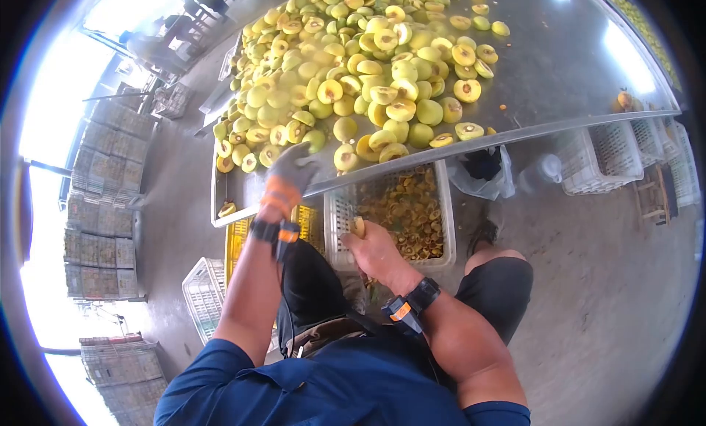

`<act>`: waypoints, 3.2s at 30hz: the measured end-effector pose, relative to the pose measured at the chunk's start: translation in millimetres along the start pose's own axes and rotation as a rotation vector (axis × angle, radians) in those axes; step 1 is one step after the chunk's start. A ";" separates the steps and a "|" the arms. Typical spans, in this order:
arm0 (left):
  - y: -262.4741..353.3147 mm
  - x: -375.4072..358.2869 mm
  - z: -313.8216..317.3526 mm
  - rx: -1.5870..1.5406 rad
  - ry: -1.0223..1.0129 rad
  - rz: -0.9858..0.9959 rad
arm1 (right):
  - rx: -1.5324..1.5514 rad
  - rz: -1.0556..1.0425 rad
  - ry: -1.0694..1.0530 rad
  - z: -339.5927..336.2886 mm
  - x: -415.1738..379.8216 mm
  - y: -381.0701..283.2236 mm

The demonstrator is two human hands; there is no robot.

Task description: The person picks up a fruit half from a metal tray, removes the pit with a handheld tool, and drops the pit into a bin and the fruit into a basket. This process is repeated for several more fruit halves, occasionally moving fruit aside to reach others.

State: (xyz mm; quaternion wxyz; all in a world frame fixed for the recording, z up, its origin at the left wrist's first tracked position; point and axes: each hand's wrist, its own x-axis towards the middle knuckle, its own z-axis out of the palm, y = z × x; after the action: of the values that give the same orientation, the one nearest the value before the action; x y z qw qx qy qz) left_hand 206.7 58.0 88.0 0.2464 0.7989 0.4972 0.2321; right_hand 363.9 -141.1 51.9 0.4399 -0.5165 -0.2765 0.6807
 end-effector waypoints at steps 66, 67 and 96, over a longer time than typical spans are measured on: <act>15.3 -79.6 28.2 -0.100 0.201 0.185 | 0.139 0.123 -0.528 -11.5 -31.1 -40.3; -21.3 -81.3 31.9 -0.092 0.249 0.025 | 0.162 0.129 -0.518 -11.5 -35.0 -38.2; -7.9 76.1 25.9 -0.547 -0.336 -0.090 | 0.069 -0.122 0.028 -11.2 -2.5 -33.9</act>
State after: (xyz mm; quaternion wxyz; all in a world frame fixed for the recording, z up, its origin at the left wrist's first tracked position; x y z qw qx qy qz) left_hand 247.5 126.0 72.7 0.5405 0.7074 0.4038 0.2106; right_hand 385.3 -128.6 77.6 0.5019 -0.4926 -0.2775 0.6546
